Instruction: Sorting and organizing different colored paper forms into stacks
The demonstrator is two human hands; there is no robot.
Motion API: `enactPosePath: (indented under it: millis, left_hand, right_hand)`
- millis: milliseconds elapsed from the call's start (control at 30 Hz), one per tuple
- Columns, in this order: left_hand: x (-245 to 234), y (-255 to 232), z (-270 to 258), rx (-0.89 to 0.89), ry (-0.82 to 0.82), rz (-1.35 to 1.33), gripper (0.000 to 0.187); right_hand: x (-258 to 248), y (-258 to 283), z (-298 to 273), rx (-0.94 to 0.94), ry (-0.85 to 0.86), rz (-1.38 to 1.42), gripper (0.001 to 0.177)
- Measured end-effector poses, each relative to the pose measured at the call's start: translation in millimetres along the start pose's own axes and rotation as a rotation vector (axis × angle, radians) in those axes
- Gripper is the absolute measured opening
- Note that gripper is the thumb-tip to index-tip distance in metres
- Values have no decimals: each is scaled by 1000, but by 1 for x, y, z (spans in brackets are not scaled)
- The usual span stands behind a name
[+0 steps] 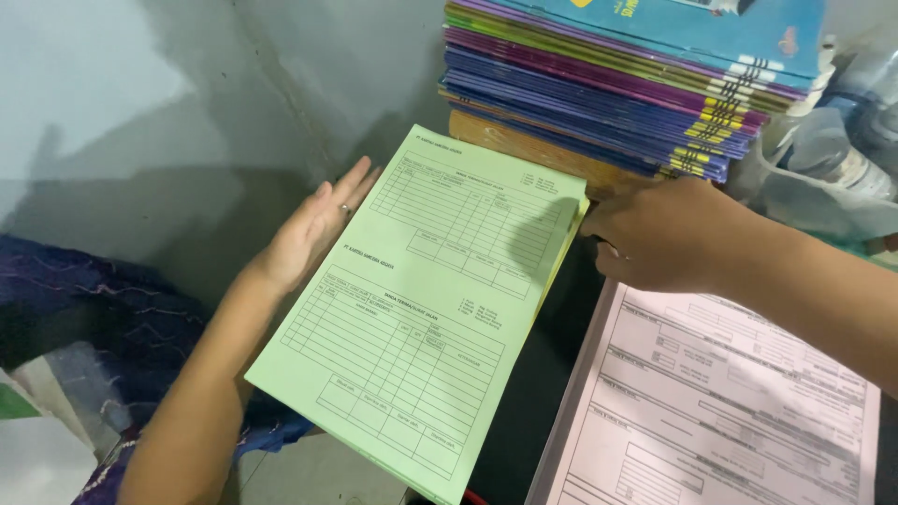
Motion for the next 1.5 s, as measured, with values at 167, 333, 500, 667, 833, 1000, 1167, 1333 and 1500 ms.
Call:
enactPosePath:
  millis: [167, 333, 500, 667, 833, 1000, 1167, 1333, 1500]
  left_hand:
    - [68, -76, -8, -927, -211, 871, 76]
    - [119, -81, -29, -907, -144, 1204, 80]
    - [182, -62, -44, -543, 293, 1265, 74]
    - [241, -38, -43, -11, 709, 1309, 81]
    - [255, -17, -34, -156, 828, 1333, 92]
    - [257, 5, -40, -411, 1024, 1296, 77]
    - [250, 23, -50, -220, 977, 1375, 76]
    - [250, 31, -56, -27, 907, 1463, 67]
    - [247, 26, -49, -43, 887, 1399, 72]
  right_hand:
    - [15, -14, -59, -333, -255, 71, 29]
    - [54, -24, -134, -73, -113, -52, 46]
    - [93, -23, -200, 329, 213, -121, 72]
    - [127, -8, -261, 129, -252, 136, 106]
    - [171, 3, -292, -47, 386, 338, 106]
    - [186, 21, -318, -60, 109, 323, 88]
    - [160, 31, -323, 45, -324, -168, 110]
    - [159, 37, -325, 73, -285, -154, 105]
    - [161, 40, -326, -13, -318, 143, 81]
Point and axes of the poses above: each hand's wrist, its own z-axis towards the middle knuckle, its own x-axis out of the palm, y = z × x, the point moved 3 cm from there along z, towards the middle knuckle, and after that the axes turned 9 degrees about y, right-handed, at the moved point
